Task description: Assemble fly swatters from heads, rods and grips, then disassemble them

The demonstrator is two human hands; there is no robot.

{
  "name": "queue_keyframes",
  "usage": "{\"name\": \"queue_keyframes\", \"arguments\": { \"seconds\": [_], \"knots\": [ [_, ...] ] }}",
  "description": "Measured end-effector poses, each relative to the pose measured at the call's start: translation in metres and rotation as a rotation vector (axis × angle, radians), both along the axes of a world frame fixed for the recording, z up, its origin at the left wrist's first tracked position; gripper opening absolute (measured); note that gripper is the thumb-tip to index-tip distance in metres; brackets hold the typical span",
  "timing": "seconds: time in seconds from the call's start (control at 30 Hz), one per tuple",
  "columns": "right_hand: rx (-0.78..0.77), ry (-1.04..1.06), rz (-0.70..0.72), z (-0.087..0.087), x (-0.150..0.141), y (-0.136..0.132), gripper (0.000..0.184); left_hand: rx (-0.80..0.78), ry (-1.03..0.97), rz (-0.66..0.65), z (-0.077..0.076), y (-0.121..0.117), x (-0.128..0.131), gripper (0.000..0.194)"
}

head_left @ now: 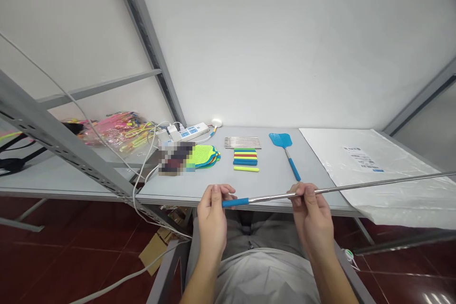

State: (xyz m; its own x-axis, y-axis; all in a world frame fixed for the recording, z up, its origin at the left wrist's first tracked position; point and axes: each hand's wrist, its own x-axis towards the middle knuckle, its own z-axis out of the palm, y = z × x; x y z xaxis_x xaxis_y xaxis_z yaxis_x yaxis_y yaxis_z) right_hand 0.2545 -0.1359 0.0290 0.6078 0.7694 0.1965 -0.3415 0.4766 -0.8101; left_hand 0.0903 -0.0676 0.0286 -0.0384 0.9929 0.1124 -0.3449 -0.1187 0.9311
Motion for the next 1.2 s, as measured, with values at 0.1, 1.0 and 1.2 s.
{"name": "queue_keyframes", "arguments": {
  "seconds": [0.1,1.0,1.2],
  "knots": [
    [-0.021,-0.014,0.062,-0.003,-0.011,0.001,0.026,0.027,0.107,-0.014,0.003,-0.003,-0.001,0.036],
    [-0.040,0.126,-0.160,0.002,0.068,-0.004,0.025,0.058,-0.281,0.453,0.023,0.035,-0.057,0.022],
    [-0.026,0.258,-0.218,-0.001,0.082,-0.004,0.025,0.051,-0.363,0.530,0.021,0.039,-0.064,0.023]
  ]
}}
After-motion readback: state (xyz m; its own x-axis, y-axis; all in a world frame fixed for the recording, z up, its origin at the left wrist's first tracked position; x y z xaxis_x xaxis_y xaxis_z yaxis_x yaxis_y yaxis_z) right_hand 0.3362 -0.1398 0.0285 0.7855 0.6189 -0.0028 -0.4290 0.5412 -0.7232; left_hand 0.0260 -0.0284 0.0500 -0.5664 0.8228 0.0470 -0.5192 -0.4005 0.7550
